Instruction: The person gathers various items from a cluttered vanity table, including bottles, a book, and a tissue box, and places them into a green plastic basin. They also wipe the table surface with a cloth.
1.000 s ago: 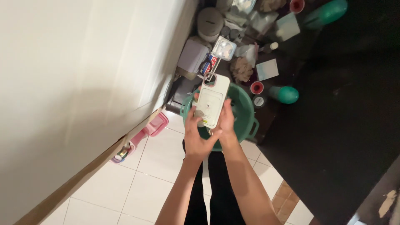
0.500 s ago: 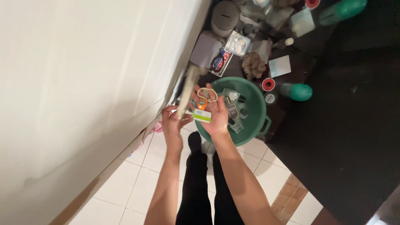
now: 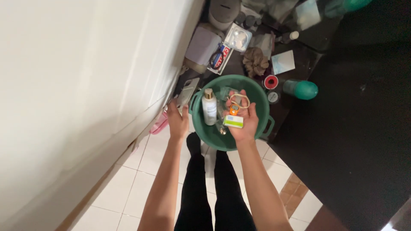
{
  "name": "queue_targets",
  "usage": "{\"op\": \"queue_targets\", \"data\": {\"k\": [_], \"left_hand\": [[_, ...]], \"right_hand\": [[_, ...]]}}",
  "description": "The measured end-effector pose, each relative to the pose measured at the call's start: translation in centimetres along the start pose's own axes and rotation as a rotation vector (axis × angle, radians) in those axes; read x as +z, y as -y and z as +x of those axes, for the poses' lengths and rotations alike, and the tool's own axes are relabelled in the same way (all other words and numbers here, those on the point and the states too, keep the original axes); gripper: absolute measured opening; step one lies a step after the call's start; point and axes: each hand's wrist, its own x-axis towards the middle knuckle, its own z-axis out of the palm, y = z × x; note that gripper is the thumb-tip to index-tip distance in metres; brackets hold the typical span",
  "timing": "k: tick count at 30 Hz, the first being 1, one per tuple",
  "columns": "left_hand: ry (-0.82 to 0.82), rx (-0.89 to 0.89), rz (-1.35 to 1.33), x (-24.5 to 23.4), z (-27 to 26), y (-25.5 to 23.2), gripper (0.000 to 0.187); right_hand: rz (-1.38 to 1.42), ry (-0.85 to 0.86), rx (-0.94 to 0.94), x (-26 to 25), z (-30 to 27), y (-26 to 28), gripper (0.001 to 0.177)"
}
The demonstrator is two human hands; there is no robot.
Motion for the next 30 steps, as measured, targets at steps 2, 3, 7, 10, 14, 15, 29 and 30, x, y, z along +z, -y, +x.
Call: {"op": "queue_targets", "data": {"k": [2,3,7,10,14,15,29,30], "left_hand": [[0.015,0.018,0.028,1.7,0.5,1.8,0.045],[0.019,0.042,0.062,2.2,0.7,2.7,0.045],[0.018,0.073,0.224,2.7,-1.0,1.9,0.043],[-0.023,0.169,0.399,3.7,-2.4,2.1,0.039],[0.176,-0.168,0.033,4.0,-3.2,-2.2,0.047],[0.282,-0.357,-0.128,4.2,-3.5,-3.4,0.055],[0.247,-0.210,-0.889,5.8,-4.6,-5.6,0.062],[0.294,-0.290,-1.033,5.4,-4.4,-6.3,0.065]], "right_hand": [[0.001,-0.038,-0.014,0.8,-0.3,0.4,0.056],[0.006,-0.068,-0.021,1.3,-0.5,0.4,0.056],[-0.019,-0.180,-0.022,3.6,-1.2,-0.3,0.054],[0.003,-0.092,0.019,2.8,-1.4,-0.5,0.055],[0.003,-0.021,0.011,2.0,-1.6,0.0,0.057],[-0.001,-0.043,0.003,2.0,-1.7,0.2,0.057],[-0.199,-0.022,0.015,2.9,-1.5,-1.8,0.056],[-0.289,-0.015,-0.012,3.3,-1.4,-2.3,0.059]]}}
